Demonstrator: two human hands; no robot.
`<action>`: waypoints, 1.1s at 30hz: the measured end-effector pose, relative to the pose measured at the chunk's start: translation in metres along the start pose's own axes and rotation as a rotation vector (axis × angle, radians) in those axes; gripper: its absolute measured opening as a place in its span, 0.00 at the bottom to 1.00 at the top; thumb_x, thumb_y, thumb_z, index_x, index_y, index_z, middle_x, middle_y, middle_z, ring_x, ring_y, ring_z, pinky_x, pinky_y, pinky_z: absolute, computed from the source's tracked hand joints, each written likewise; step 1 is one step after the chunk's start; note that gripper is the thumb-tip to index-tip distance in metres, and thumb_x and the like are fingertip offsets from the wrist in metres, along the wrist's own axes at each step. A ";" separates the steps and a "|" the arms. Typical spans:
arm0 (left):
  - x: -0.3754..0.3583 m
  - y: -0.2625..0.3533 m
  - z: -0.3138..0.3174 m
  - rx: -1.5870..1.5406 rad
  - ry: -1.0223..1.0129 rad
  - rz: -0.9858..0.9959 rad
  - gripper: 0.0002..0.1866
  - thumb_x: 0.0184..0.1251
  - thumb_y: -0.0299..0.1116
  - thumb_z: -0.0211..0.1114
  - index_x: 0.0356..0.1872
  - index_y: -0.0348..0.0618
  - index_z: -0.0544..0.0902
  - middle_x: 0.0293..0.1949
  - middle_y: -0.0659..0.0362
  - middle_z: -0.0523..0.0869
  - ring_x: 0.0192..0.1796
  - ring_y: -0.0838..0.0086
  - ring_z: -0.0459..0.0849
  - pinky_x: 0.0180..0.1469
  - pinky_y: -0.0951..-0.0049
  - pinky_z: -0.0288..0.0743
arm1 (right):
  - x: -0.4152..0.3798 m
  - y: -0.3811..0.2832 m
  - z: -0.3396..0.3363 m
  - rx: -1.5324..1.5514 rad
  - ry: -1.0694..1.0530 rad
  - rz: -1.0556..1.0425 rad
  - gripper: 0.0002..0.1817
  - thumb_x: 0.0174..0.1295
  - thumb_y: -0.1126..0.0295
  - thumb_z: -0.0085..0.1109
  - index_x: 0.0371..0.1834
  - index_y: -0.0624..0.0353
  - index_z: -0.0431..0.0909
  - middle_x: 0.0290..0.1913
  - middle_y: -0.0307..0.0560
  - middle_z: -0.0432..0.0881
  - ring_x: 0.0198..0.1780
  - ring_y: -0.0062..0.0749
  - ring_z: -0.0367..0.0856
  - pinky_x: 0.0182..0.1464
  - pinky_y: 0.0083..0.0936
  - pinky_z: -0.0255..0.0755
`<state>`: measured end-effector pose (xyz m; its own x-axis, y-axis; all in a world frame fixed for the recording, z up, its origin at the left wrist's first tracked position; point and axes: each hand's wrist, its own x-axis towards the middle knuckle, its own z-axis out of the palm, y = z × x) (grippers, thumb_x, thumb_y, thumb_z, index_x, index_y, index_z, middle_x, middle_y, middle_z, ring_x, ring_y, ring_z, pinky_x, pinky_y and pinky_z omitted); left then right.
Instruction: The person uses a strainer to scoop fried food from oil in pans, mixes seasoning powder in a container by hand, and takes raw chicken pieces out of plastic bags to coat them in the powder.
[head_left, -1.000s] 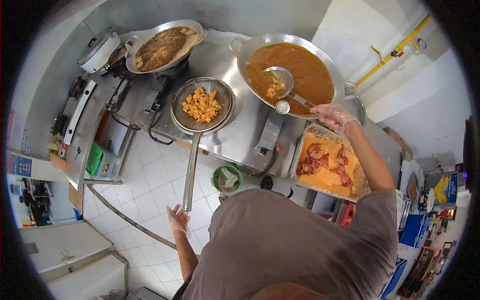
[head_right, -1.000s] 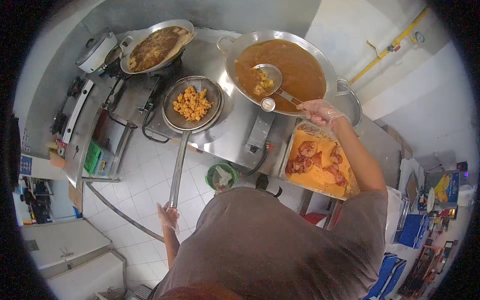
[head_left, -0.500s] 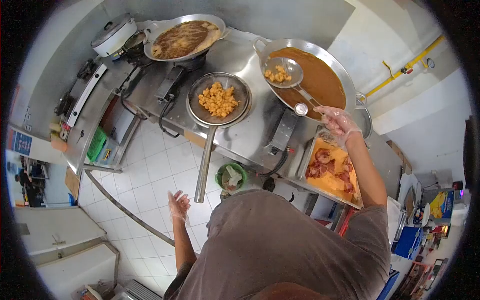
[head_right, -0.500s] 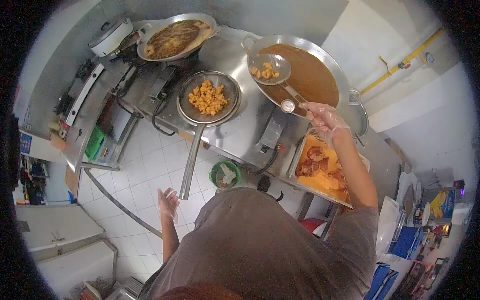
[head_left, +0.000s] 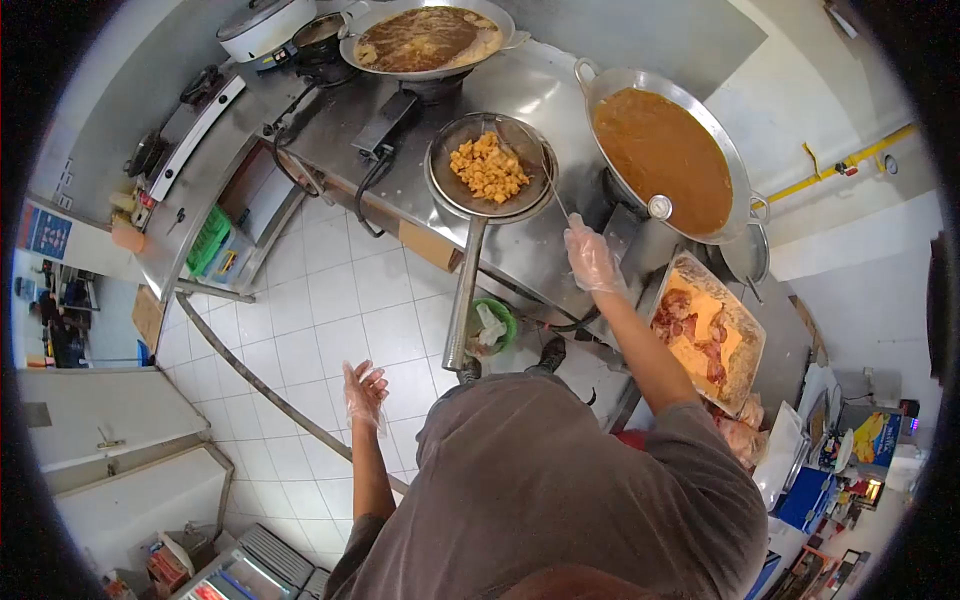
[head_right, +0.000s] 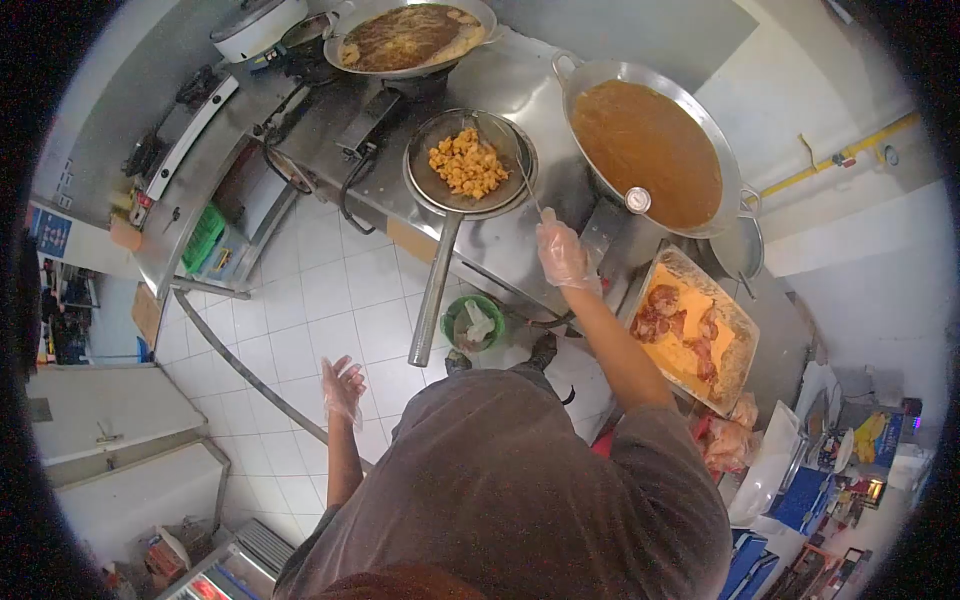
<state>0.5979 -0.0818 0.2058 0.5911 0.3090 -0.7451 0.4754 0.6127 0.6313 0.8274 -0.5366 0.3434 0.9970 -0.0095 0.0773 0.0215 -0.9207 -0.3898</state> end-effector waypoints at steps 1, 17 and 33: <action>0.001 0.002 -0.004 0.009 0.000 0.004 0.41 0.70 0.74 0.50 0.59 0.43 0.77 0.30 0.59 0.85 0.25 0.72 0.83 0.26 0.73 0.74 | 0.000 -0.005 0.006 -0.019 0.012 0.017 0.18 0.76 0.61 0.46 0.60 0.61 0.74 0.44 0.65 0.85 0.46 0.61 0.85 0.49 0.51 0.79; -0.010 0.006 -0.030 0.041 -0.007 -0.040 0.40 0.72 0.73 0.48 0.61 0.45 0.76 0.32 0.57 0.84 0.26 0.70 0.81 0.27 0.71 0.74 | -0.005 -0.012 0.125 -0.225 -0.217 0.105 0.42 0.67 0.75 0.47 0.85 0.55 0.44 0.71 0.71 0.70 0.53 0.59 0.87 0.51 0.49 0.84; 0.025 -0.047 0.032 0.578 -0.173 -0.280 0.36 0.72 0.73 0.47 0.60 0.51 0.76 0.40 0.56 0.84 0.33 0.71 0.79 0.30 0.69 0.70 | -0.205 0.091 0.023 0.122 0.482 0.153 0.31 0.71 0.58 0.60 0.71 0.65 0.68 0.62 0.62 0.77 0.61 0.57 0.77 0.64 0.41 0.74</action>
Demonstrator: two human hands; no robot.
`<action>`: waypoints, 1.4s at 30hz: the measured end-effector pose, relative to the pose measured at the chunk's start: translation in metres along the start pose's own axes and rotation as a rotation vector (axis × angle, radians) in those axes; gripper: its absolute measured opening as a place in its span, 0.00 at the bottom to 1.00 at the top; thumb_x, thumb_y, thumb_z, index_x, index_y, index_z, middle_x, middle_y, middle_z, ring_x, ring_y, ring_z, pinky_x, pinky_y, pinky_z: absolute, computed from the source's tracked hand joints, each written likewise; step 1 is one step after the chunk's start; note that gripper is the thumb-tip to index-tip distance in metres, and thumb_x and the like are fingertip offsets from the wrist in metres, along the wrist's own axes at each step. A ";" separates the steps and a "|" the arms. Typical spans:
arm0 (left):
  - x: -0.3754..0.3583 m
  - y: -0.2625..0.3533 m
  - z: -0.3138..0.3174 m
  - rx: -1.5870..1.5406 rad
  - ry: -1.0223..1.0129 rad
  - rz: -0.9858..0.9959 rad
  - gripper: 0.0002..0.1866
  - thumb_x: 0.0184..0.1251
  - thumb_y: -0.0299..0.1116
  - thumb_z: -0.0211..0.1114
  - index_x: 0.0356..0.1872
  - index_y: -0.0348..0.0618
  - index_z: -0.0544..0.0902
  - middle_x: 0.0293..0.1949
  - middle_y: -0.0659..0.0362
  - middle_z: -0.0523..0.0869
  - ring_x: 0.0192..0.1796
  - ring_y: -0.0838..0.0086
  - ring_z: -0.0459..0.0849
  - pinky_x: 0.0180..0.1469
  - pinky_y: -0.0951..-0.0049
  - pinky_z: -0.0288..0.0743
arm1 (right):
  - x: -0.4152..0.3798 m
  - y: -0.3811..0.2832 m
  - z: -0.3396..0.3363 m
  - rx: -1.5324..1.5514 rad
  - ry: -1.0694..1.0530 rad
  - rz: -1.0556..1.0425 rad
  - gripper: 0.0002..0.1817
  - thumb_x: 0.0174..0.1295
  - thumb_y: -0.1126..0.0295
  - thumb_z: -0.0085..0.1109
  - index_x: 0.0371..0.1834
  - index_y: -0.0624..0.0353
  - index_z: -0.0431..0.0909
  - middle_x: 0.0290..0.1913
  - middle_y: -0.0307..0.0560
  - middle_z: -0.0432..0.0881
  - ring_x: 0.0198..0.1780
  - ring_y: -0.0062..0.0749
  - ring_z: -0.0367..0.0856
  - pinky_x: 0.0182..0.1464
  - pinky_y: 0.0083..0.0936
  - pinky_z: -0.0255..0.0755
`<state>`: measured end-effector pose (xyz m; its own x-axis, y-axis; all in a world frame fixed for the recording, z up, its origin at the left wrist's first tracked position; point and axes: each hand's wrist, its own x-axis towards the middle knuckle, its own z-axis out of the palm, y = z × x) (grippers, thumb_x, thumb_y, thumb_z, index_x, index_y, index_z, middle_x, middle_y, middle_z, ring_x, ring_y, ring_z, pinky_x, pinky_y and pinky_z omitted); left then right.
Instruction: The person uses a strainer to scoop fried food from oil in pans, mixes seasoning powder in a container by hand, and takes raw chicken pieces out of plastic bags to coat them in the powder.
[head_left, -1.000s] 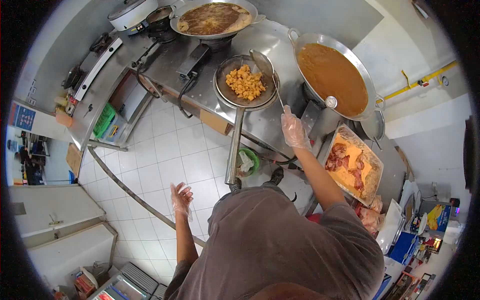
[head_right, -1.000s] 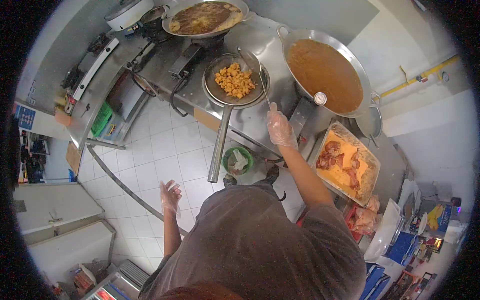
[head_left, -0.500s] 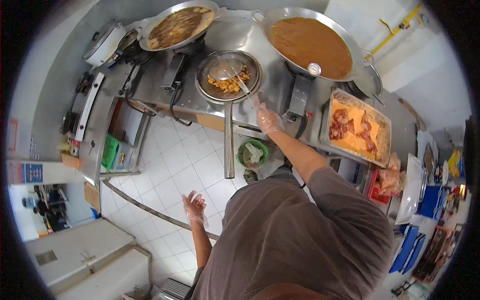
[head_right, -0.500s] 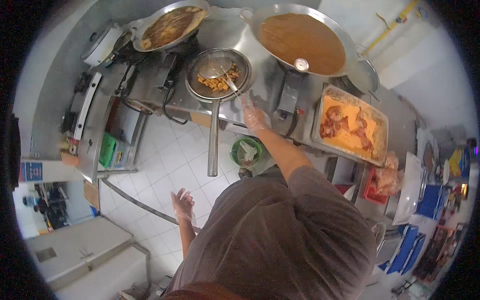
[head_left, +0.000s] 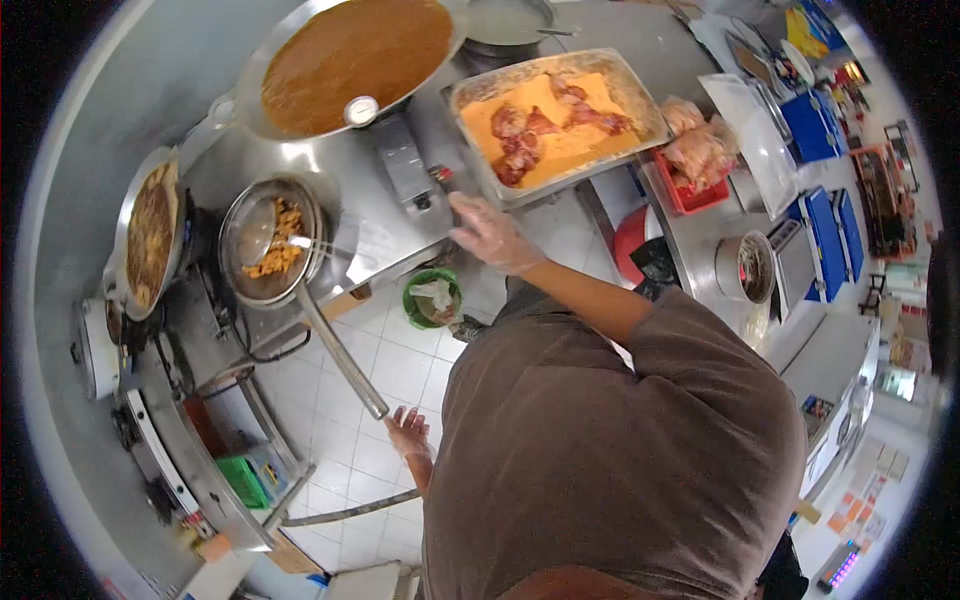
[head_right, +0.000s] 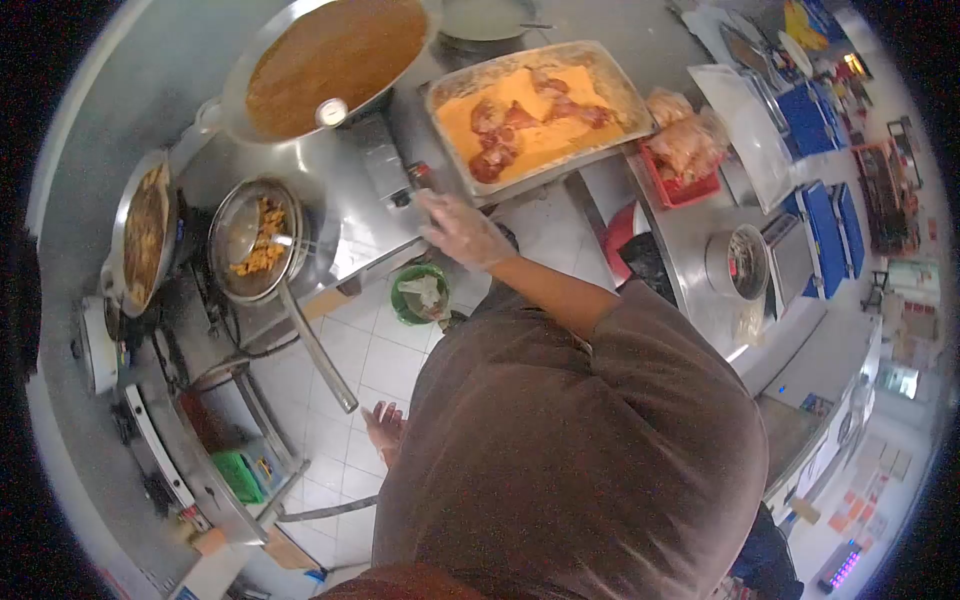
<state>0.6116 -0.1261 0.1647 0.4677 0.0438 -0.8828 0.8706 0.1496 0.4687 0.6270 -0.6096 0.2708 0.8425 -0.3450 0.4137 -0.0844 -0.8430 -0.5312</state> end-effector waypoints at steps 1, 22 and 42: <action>0.002 0.005 0.016 0.052 -0.008 -0.004 0.36 0.72 0.72 0.48 0.60 0.51 0.75 0.39 0.56 0.84 0.33 0.70 0.79 0.30 0.69 0.70 | -0.011 0.016 -0.020 -0.003 0.044 0.038 0.30 0.70 0.59 0.60 0.70 0.64 0.69 0.62 0.62 0.77 0.61 0.57 0.77 0.64 0.41 0.74; -0.106 -0.010 0.528 0.644 -0.348 0.925 0.25 0.77 0.55 0.55 0.53 0.41 0.81 0.27 0.58 0.81 0.27 0.74 0.78 0.31 0.75 0.71 | -0.151 0.483 -0.467 -0.606 0.472 0.713 0.20 0.64 0.64 0.61 0.56 0.62 0.81 0.53 0.61 0.84 0.52 0.57 0.83 0.56 0.47 0.78; -0.155 -0.026 0.619 0.600 -0.255 0.762 0.30 0.77 0.61 0.55 0.53 0.41 0.82 0.25 0.58 0.84 0.23 0.78 0.80 0.24 0.76 0.72 | -0.239 0.657 -0.442 0.046 -0.079 0.603 0.22 0.72 0.56 0.52 0.56 0.61 0.83 0.56 0.53 0.85 0.62 0.43 0.78 0.66 0.37 0.70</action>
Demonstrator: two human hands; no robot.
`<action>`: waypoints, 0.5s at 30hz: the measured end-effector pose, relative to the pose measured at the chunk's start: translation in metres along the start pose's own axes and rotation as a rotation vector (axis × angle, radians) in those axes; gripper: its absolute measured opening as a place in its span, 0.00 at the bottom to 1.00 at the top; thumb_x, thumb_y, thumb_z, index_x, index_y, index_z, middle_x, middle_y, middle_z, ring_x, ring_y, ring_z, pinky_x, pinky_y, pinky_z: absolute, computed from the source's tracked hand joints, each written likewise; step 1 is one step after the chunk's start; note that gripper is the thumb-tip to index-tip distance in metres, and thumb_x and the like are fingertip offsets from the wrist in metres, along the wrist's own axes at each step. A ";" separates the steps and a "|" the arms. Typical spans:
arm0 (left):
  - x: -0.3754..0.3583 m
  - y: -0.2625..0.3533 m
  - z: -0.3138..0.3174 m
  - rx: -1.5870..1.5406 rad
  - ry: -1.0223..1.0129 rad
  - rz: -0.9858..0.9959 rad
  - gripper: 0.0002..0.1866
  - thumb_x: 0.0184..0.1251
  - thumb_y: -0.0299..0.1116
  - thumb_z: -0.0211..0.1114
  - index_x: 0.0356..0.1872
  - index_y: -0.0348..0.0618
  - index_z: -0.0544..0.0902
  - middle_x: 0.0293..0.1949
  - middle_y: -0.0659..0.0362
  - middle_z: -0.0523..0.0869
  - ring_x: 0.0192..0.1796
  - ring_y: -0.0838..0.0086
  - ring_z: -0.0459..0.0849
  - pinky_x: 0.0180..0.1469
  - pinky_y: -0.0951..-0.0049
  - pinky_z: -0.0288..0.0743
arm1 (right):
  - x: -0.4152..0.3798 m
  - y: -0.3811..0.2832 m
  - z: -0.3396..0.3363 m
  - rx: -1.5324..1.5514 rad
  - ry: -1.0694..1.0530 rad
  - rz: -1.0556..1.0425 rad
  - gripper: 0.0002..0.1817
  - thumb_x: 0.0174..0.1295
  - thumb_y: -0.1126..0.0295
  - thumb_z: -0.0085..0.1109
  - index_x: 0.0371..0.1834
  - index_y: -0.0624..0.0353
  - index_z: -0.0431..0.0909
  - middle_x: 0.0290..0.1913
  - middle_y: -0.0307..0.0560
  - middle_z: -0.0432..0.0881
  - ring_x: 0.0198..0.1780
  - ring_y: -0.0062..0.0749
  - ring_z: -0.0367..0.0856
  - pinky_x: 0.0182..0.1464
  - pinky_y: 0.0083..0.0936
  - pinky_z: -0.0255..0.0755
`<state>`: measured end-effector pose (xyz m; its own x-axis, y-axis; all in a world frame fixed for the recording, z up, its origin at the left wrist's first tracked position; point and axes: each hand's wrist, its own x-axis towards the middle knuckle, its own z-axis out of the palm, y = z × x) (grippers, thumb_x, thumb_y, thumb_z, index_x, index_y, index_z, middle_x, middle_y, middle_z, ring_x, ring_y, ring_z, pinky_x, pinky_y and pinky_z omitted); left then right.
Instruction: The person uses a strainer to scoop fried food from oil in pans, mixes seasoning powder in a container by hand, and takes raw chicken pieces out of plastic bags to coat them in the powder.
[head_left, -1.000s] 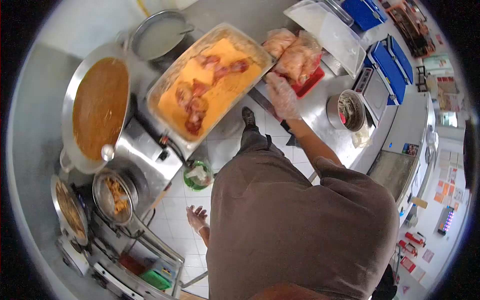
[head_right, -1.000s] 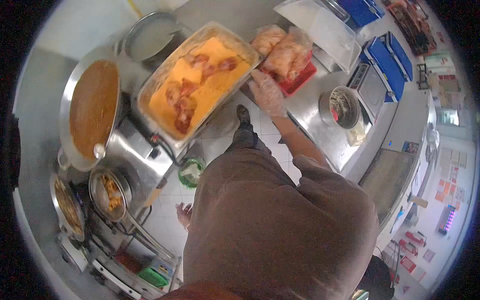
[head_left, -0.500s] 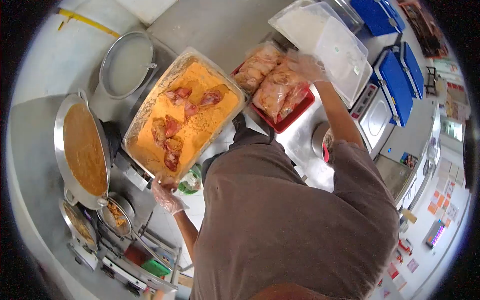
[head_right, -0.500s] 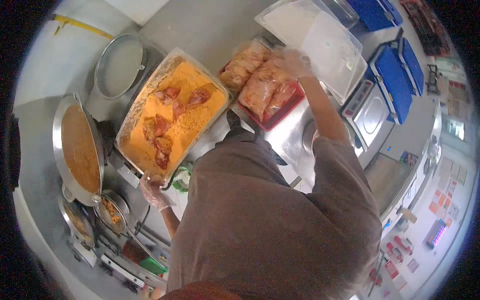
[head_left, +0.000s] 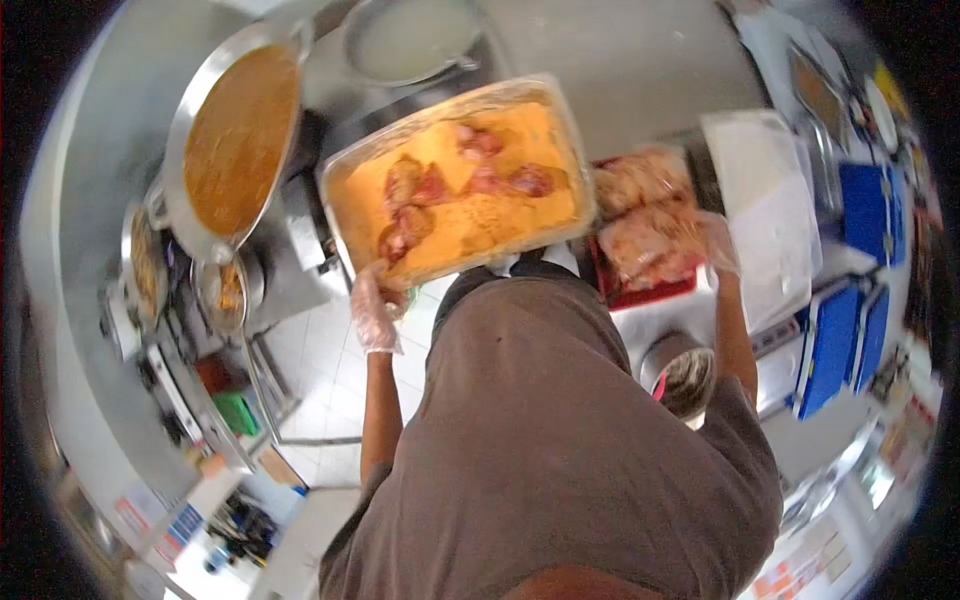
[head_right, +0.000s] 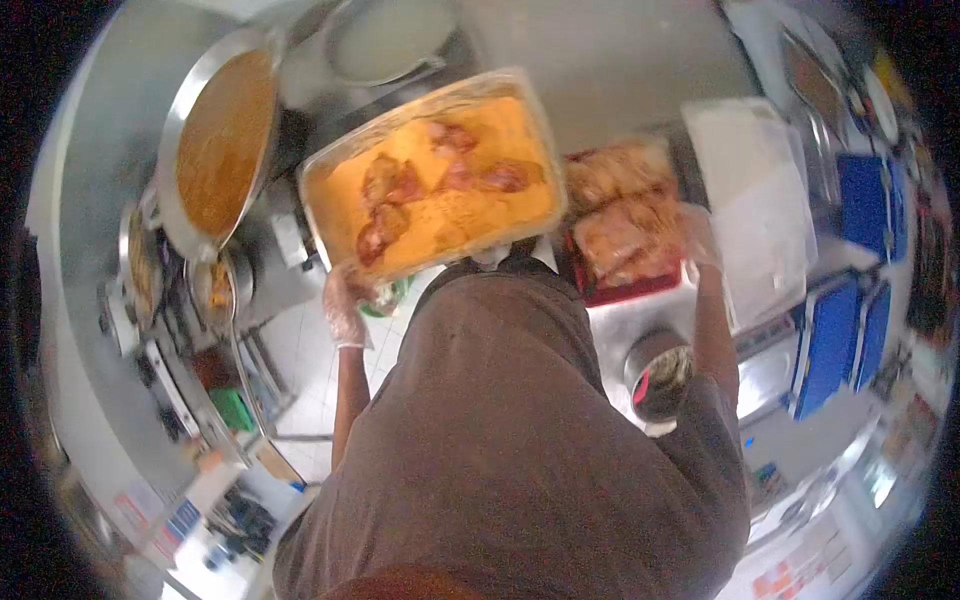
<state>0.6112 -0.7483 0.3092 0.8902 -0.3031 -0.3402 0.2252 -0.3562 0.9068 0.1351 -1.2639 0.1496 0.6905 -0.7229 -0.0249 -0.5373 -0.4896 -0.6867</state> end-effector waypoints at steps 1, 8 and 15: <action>0.001 -0.005 0.000 0.010 0.013 0.040 0.31 0.78 0.62 0.53 0.53 0.40 0.83 0.25 0.59 0.85 0.23 0.78 0.80 0.25 0.76 0.71 | 0.007 0.048 0.007 -0.353 0.013 -0.301 0.19 0.70 0.61 0.53 0.56 0.58 0.84 0.54 0.55 0.85 0.59 0.45 0.81 0.65 0.37 0.71; -0.003 0.001 -0.015 -0.162 -0.053 -0.020 0.27 0.82 0.58 0.48 0.55 0.44 0.82 0.26 0.59 0.86 0.25 0.78 0.83 0.30 0.78 0.73 | 0.063 -0.104 -0.019 -0.405 -0.553 0.169 0.15 0.64 0.65 0.58 0.48 0.63 0.84 0.49 0.66 0.84 0.50 0.61 0.83 0.52 0.43 0.76; -0.012 -0.012 -0.044 -0.130 -0.019 0.033 0.29 0.83 0.58 0.45 0.56 0.40 0.80 0.27 0.58 0.85 0.25 0.77 0.83 0.29 0.76 0.74 | 0.059 -0.009 0.002 0.489 -0.481 0.712 0.20 0.68 0.63 0.55 0.58 0.63 0.80 0.57 0.54 0.86 0.54 0.47 0.85 0.57 0.34 0.77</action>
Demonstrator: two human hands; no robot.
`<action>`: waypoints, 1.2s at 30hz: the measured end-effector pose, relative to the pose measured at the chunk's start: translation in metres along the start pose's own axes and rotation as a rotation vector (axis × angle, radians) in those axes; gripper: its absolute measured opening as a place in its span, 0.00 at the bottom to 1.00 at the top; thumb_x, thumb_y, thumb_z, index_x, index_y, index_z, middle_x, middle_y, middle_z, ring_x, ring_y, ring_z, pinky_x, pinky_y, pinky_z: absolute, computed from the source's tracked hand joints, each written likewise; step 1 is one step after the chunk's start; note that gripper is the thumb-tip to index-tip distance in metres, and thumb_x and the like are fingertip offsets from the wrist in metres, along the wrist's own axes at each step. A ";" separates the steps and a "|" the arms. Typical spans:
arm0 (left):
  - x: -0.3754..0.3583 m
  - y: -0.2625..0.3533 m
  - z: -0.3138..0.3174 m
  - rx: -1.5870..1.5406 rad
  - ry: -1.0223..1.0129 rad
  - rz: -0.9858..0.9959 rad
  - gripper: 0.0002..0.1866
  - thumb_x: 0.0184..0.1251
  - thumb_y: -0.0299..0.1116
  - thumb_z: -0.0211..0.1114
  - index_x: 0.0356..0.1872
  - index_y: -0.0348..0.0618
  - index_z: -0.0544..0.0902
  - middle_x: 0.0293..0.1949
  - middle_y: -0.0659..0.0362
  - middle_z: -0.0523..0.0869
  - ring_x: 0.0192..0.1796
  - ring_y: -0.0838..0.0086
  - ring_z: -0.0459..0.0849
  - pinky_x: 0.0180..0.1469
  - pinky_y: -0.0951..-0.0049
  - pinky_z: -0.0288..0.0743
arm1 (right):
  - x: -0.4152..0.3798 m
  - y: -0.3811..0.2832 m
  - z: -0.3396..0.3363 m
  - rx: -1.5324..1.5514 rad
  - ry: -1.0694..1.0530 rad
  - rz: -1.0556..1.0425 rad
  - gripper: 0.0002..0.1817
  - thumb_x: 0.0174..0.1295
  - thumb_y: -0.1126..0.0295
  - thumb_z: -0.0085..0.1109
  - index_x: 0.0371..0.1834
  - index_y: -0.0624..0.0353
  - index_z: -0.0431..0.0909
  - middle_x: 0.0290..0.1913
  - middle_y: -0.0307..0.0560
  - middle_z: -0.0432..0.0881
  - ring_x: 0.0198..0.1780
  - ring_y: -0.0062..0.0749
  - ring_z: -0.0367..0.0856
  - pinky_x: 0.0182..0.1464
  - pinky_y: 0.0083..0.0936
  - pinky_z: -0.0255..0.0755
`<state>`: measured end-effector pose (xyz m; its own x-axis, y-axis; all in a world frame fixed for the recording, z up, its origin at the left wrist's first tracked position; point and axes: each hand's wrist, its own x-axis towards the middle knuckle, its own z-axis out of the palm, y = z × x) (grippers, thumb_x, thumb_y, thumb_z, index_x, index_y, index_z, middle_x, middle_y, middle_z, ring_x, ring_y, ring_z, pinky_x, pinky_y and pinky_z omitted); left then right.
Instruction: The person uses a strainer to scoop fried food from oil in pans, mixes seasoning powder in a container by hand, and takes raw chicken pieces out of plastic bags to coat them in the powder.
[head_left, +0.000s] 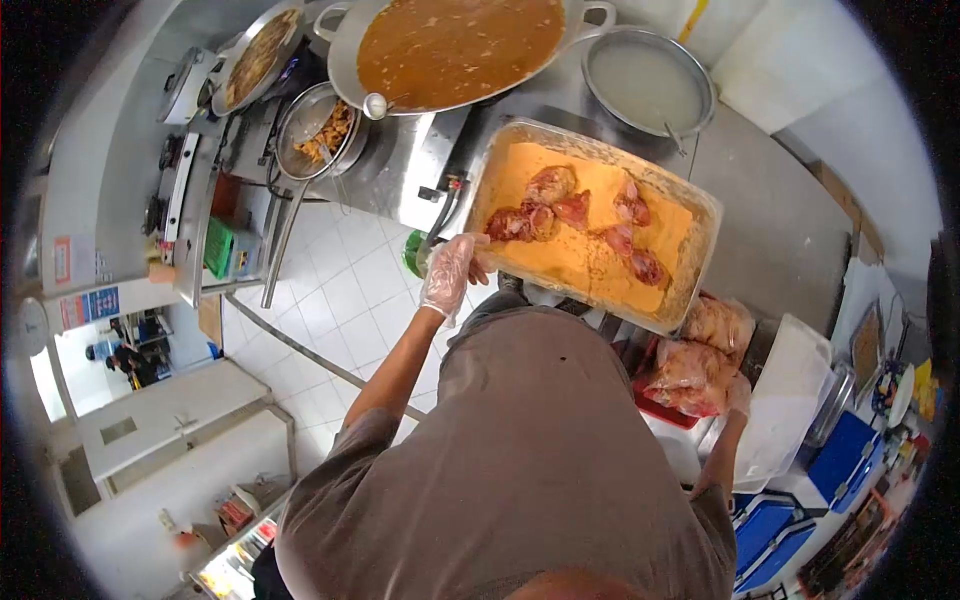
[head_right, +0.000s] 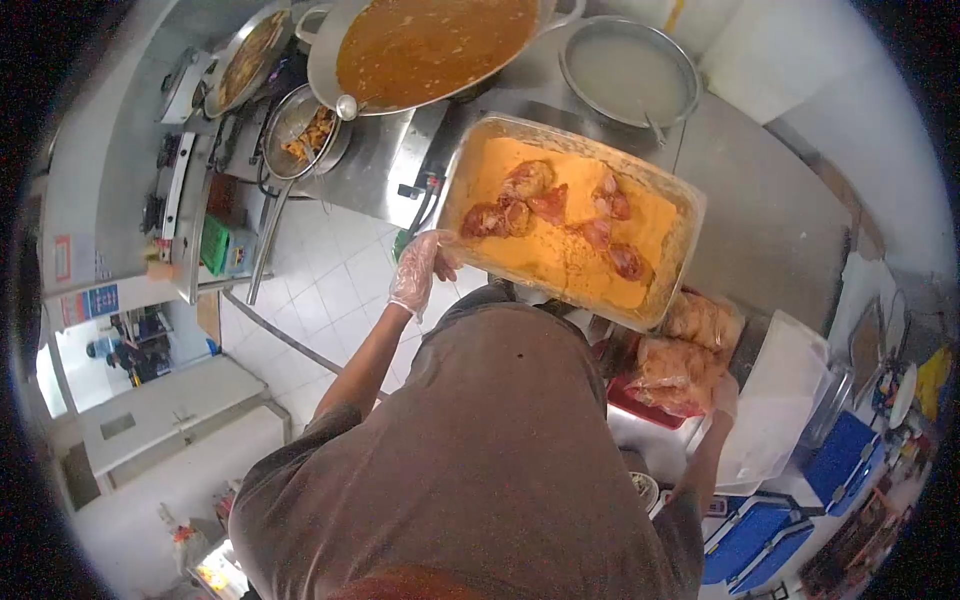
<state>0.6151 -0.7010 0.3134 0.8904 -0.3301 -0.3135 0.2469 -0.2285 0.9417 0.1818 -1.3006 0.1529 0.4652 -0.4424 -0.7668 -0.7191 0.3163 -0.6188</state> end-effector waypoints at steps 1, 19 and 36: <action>-0.001 -0.001 -0.004 -0.006 -0.006 -0.010 0.30 0.82 0.59 0.46 0.56 0.39 0.80 0.27 0.57 0.85 0.26 0.76 0.83 0.29 0.75 0.75 | -0.005 -0.003 0.004 -0.299 0.028 -0.057 0.21 0.68 0.63 0.55 0.60 0.63 0.79 0.58 0.52 0.85 0.55 0.45 0.84 0.58 0.33 0.77; 0.014 0.019 -0.038 -0.025 -0.051 0.009 0.30 0.82 0.61 0.44 0.54 0.42 0.80 0.27 0.61 0.84 0.27 0.78 0.82 0.31 0.77 0.74 | 0.014 -0.017 0.031 -0.654 0.132 -0.232 0.20 0.68 0.64 0.56 0.60 0.60 0.79 0.54 0.46 0.84 0.51 0.37 0.84 0.56 0.29 0.78; 0.018 0.033 -0.061 -0.165 -0.041 0.004 0.29 0.81 0.60 0.48 0.56 0.43 0.80 0.40 0.56 0.86 0.38 0.72 0.85 0.44 0.69 0.82 | -0.025 -0.223 0.192 -0.323 0.389 -0.666 0.18 0.63 0.67 0.62 0.56 0.61 0.80 0.47 0.44 0.85 0.44 0.33 0.84 0.47 0.27 0.80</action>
<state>0.6627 -0.6591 0.3460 0.8757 -0.3689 -0.3116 0.3062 -0.0747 0.9490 0.4297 -1.1990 0.2768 0.6767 -0.7283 -0.1077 -0.4970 -0.3440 -0.7967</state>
